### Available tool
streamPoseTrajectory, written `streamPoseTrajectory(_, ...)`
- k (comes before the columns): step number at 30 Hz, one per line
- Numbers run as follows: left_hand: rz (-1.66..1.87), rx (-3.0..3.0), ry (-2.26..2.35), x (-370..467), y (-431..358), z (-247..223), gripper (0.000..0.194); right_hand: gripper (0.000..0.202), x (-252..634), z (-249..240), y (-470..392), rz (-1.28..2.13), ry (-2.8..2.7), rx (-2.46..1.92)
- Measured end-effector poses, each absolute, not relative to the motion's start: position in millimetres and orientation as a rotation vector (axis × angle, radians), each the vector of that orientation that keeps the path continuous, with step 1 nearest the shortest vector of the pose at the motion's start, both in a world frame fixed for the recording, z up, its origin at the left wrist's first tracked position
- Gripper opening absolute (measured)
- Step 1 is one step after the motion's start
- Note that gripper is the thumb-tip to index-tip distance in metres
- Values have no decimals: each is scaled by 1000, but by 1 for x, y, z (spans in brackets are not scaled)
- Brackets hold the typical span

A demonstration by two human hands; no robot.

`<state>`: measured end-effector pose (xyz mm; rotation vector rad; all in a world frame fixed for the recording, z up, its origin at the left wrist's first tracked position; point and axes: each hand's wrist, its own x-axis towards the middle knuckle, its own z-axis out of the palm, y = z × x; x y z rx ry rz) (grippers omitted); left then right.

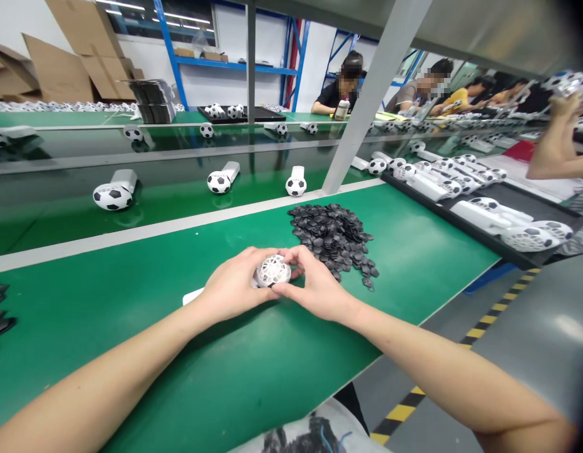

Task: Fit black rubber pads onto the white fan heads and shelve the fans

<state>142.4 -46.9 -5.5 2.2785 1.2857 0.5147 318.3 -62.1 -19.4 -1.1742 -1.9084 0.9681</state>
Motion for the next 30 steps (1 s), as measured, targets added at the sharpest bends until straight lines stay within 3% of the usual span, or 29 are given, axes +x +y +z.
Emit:
streamPoseTrajectory(6, 479, 2291, 1332, 143, -48, -6, 57, 26, 331, -21, -50, 876, -1994, -1167)
streamPoseTrajectory(9, 407, 2245, 1461, 143, -48, -5, 67, 10, 351, -18, -26, 536, -2164, -1296)
streamPoseTrajectory(12, 357, 2206, 1535, 144, -47, -3, 62, 10, 365, -17, -6, 186, -2285, -1545)
streamPoseTrajectory(21, 394, 2187, 1534, 134, -38, -6, 49, 12, 362, -16, -9, 245, -2400, -1521)
streamPoseTrajectory(30, 418, 2237, 1455, 132, -37, -6, 50, 20, 349, -27, -1, -26, -2688, -1277)
